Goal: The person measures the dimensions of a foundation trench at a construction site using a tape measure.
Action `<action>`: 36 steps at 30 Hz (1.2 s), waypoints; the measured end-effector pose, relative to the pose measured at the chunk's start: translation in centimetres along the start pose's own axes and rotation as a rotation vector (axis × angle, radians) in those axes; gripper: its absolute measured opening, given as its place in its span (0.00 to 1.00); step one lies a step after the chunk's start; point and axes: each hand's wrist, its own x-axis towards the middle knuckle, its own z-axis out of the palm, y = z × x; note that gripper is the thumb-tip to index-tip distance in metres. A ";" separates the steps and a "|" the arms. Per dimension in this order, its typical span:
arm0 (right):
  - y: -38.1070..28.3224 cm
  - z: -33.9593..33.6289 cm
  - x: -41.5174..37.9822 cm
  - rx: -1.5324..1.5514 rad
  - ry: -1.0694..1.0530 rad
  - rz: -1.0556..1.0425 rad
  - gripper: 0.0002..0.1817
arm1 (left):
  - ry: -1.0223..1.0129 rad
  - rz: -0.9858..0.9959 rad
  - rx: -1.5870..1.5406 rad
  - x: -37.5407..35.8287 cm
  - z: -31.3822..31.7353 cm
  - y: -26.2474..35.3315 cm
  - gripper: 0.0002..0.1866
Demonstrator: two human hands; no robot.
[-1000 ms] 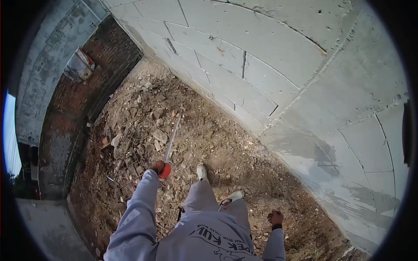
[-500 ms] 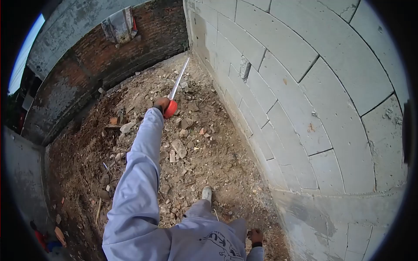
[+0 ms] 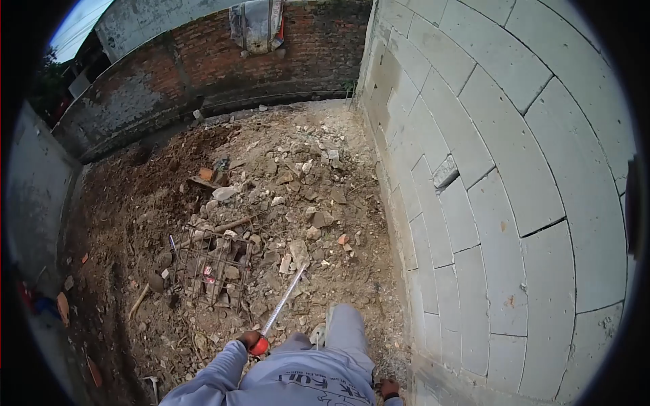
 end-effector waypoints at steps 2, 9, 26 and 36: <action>-3.5 0.5 1.0 -0.097 -0.019 -0.027 0.08 | -0.060 0.068 0.381 -0.6 -1.2 -5.8 0.15; -24.0 9.3 9.3 -0.435 -0.180 -0.022 0.06 | 0.229 -0.075 0.377 -4.9 -3.4 -10.3 0.18; -45.3 58.1 -4.0 -1.099 -0.725 -1.012 0.11 | 0.624 -0.145 -0.906 -14.4 11.1 -5.8 0.13; -13.8 61.0 -19.5 -1.533 -1.068 -0.626 0.12 | 0.605 -0.114 -1.746 -18.7 9.9 -16.5 0.14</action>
